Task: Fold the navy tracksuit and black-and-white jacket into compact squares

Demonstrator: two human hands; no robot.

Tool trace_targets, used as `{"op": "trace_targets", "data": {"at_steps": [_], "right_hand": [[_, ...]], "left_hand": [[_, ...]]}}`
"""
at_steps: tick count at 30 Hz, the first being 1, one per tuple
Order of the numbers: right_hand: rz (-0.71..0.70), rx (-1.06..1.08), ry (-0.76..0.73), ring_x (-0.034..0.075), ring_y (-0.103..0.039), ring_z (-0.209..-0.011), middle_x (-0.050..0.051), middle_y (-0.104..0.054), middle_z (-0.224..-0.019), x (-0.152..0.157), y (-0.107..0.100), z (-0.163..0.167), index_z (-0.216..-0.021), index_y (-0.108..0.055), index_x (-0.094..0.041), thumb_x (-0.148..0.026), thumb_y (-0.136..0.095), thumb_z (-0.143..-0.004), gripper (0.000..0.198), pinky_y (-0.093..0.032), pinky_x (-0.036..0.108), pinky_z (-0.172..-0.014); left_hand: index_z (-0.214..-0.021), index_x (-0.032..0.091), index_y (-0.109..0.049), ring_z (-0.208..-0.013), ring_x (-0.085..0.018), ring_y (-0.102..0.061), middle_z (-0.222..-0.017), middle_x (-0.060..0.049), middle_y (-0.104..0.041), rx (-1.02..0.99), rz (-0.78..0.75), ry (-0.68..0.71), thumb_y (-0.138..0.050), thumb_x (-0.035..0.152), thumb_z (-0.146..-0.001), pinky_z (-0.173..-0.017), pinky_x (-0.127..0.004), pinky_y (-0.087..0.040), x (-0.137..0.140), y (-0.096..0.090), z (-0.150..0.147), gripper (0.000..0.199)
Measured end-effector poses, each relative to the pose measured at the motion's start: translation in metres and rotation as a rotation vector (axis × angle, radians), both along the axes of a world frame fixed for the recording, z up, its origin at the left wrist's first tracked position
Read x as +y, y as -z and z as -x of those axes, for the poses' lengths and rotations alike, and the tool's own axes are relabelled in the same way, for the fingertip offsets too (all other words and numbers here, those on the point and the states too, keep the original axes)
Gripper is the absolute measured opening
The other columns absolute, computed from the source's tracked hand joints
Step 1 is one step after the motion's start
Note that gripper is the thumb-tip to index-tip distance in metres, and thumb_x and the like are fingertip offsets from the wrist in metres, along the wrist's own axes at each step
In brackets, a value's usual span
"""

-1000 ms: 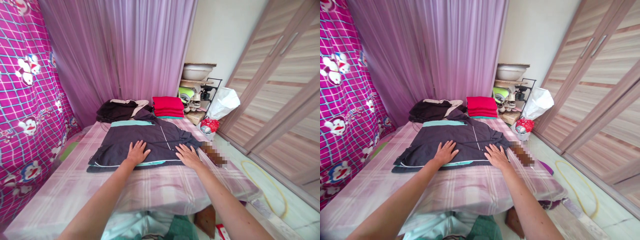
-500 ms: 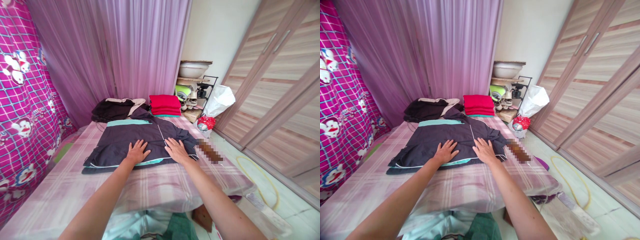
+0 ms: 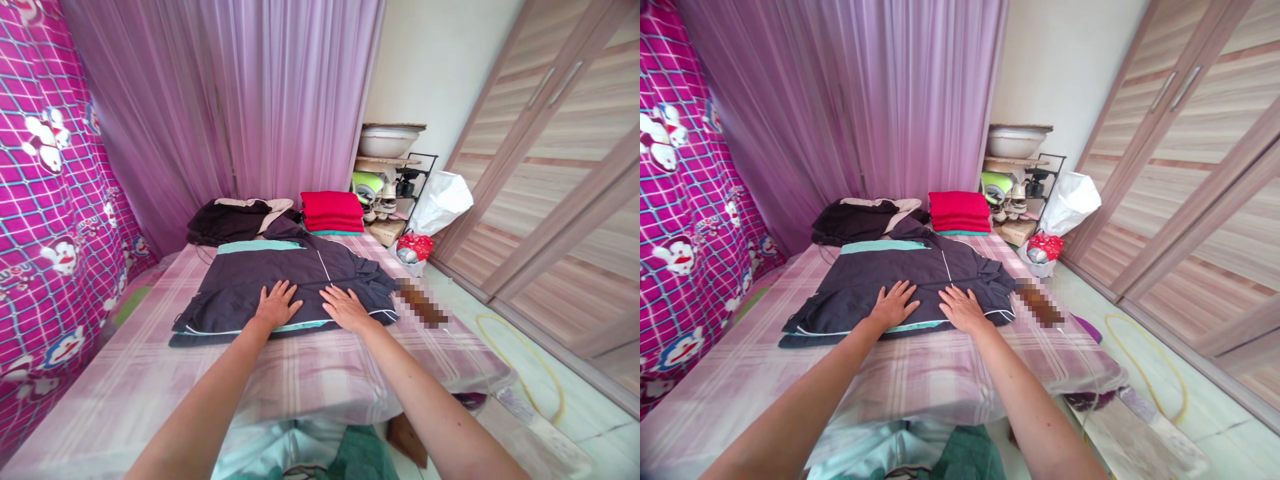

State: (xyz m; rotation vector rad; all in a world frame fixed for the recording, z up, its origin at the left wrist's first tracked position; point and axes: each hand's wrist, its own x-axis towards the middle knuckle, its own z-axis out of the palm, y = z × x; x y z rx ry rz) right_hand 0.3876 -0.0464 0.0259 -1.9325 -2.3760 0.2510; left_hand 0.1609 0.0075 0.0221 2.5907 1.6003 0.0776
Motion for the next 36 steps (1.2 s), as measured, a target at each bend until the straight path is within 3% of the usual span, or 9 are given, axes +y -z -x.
{"op": "trace_targets", "data": {"at_steps": [5, 10, 21, 29, 36], "right_hand": [[-0.02, -0.009, 0.033, 0.022, -0.024, -0.149, 0.003, -0.03, -0.161, -0.005, 0.004, -0.013, -0.153, -0.035, -0.029, -0.046, -0.02, -0.101, 0.057, -0.015, 0.051, -0.119], [-0.038, -0.009, 0.038, 0.022, -0.025, -0.148, 0.003, -0.03, -0.161, -0.006, 0.005, -0.012, -0.152, -0.036, -0.029, -0.046, -0.021, -0.101, 0.056, -0.015, 0.051, -0.119], [-0.021, -0.005, 0.06, 0.021, -0.024, -0.148, 0.003, -0.03, -0.161, -0.007, 0.004, -0.01, -0.153, -0.035, -0.028, -0.045, -0.021, -0.101, 0.056, -0.015, 0.051, -0.119], [-0.023, -0.007, 0.059, 0.021, -0.025, -0.148, 0.003, -0.031, -0.161, -0.008, 0.002, -0.01, -0.152, -0.037, -0.029, -0.044, -0.023, -0.101, 0.055, -0.016, 0.051, -0.119], [0.051, -0.019, 0.084, 0.025, -0.026, -0.147, 0.007, -0.031, -0.161, -0.003, -0.008, -0.004, -0.151, -0.038, -0.027, -0.044, -0.027, -0.1, 0.055, -0.019, 0.055, -0.117]], "left_hand": [[-0.153, 0.03, -0.033, -0.151, -0.027, -0.019, -0.163, -0.004, -0.025, 0.042, -0.019, 0.013, -0.022, 0.06, -0.098, -0.119, -0.059, -0.015, 0.0, -0.003, 0.014, 0.064], [-0.152, 0.027, -0.035, -0.149, -0.028, -0.025, -0.161, -0.006, -0.029, 0.088, -0.057, -0.011, -0.025, 0.058, -0.098, -0.119, -0.059, -0.015, 0.001, -0.005, 0.049, 0.063], [-0.15, 0.034, -0.038, -0.147, -0.03, -0.029, -0.16, -0.005, -0.032, 0.105, -0.052, -0.139, -0.027, 0.058, -0.097, -0.114, -0.07, -0.013, 0.005, -0.007, 0.119, 0.059], [-0.15, 0.035, -0.037, -0.147, -0.034, -0.027, -0.16, -0.005, -0.032, 0.09, -0.024, -0.192, -0.026, 0.06, -0.096, -0.108, -0.078, -0.013, 0.004, -0.01, 0.126, 0.06], [-0.151, 0.032, -0.036, -0.147, -0.033, -0.028, -0.161, -0.005, -0.031, 0.093, -0.027, -0.182, -0.027, 0.058, -0.096, -0.11, -0.076, -0.015, 0.006, -0.005, 0.127, 0.061]]}}
